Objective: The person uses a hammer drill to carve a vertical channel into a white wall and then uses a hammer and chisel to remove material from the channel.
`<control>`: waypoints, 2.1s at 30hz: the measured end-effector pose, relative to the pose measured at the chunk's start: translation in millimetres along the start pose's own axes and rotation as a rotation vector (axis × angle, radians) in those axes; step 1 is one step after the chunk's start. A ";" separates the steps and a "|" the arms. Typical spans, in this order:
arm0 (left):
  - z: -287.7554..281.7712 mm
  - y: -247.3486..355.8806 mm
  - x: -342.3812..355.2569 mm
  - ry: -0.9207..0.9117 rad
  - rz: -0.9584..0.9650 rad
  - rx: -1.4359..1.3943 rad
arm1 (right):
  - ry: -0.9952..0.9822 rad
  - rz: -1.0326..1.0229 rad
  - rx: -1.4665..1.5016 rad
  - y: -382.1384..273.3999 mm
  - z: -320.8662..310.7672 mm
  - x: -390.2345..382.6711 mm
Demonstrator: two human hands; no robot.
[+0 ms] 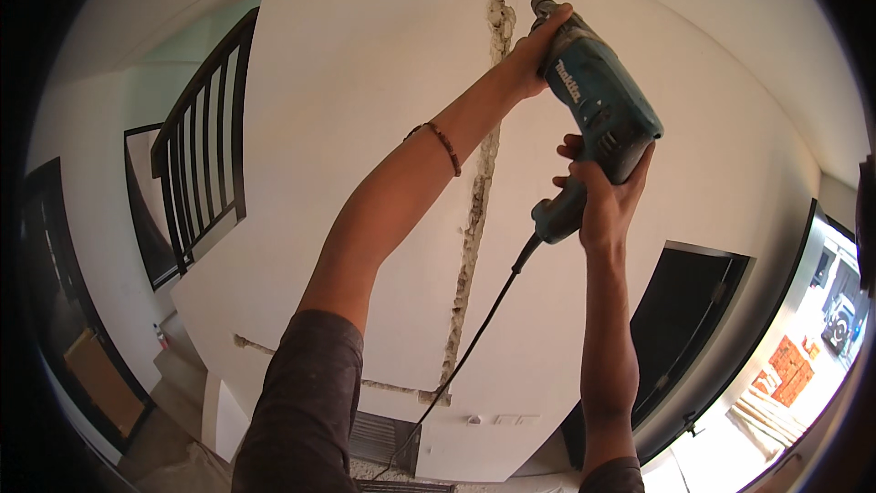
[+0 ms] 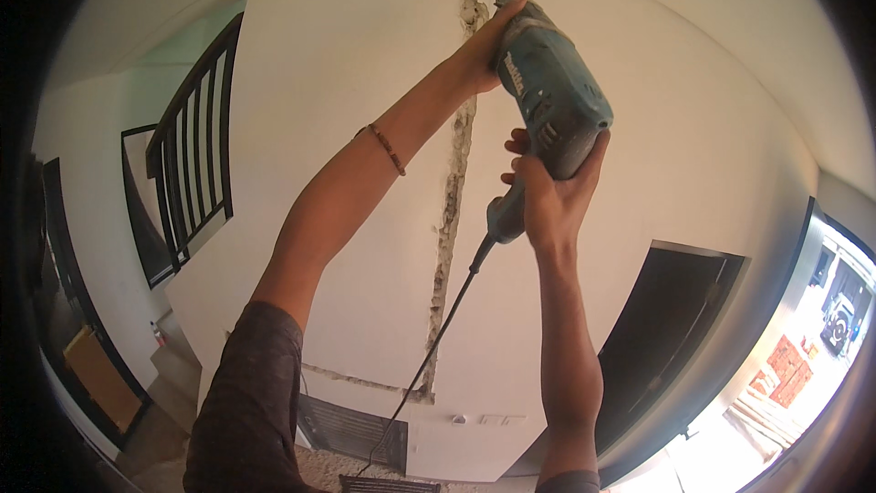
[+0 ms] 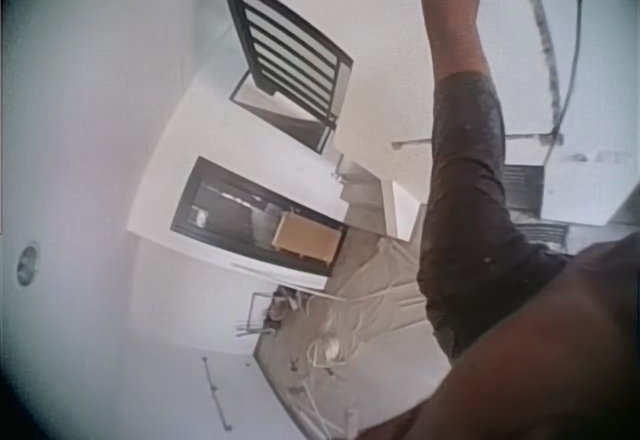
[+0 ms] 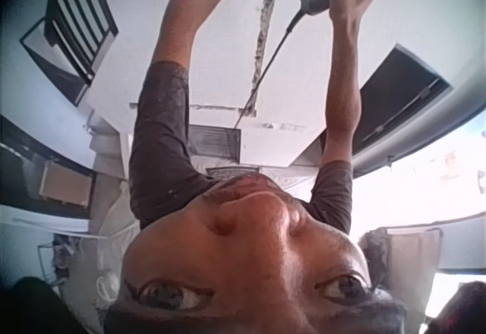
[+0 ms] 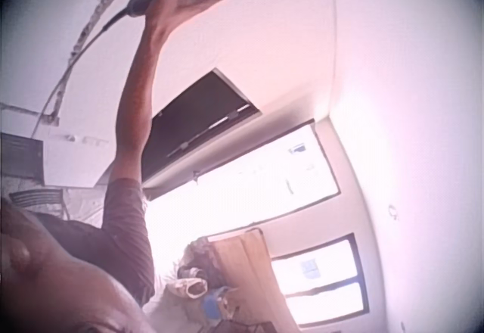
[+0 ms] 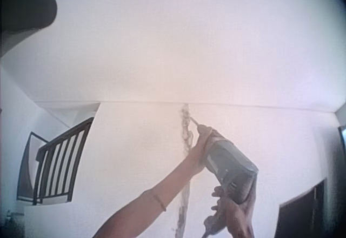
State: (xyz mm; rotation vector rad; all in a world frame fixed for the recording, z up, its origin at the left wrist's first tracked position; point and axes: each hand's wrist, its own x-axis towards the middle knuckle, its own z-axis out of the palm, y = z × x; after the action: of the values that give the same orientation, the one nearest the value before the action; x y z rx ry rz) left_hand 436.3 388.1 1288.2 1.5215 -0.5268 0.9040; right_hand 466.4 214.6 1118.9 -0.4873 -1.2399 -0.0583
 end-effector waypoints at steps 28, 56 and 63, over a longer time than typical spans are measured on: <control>-52.5 15.6 73.2 0.127 0.100 -0.114 | -0.044 0.001 -0.019 34.2 18.5 69.2; 16.6 34.2 88.1 0.234 0.141 -0.217 | -0.012 0.022 -0.140 -52.1 3.2 79.3; 1.6 45.2 99.1 0.123 0.136 -0.294 | -0.072 0.050 -0.089 -24.9 2.7 120.7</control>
State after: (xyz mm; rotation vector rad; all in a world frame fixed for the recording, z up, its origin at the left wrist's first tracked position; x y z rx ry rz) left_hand 460.4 395.9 1394.1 1.1681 -0.6489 0.9708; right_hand 497.2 219.6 1238.2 -0.6019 -1.2985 -0.0541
